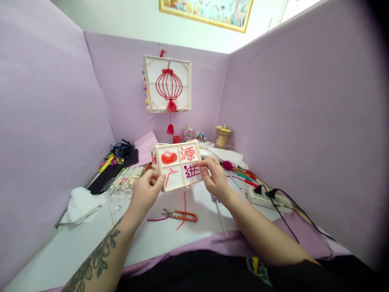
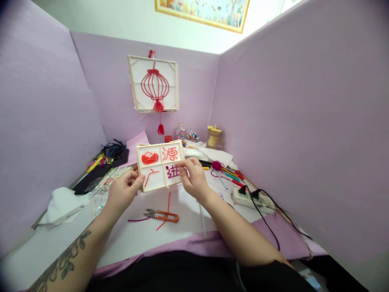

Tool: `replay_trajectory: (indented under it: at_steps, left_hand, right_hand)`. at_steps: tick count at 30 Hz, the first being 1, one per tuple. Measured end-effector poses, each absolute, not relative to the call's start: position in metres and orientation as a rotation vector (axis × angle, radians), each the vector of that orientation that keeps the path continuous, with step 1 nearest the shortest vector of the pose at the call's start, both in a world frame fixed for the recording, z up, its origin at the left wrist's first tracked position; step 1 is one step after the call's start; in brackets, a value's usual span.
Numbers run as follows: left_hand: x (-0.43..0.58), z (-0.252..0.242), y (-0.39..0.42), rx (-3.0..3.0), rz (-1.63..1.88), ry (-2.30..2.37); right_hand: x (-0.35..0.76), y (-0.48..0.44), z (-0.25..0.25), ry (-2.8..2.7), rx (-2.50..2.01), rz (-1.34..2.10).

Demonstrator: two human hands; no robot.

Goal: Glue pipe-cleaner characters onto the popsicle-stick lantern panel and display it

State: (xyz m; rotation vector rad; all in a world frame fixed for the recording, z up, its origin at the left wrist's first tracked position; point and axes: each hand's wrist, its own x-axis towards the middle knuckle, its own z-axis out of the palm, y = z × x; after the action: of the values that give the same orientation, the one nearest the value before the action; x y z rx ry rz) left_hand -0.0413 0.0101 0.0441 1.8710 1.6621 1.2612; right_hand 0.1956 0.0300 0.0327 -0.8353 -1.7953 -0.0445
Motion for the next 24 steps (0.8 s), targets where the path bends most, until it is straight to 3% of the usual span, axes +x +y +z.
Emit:
replay_trajectory:
  at_steps: [24]
  left_hand:
    - [-0.0419,0.0430,0.0109,1.885,1.258,1.658]
  right_hand:
    - [0.2040,0.0226,0.0288,-1.687,-0.873,0.039]
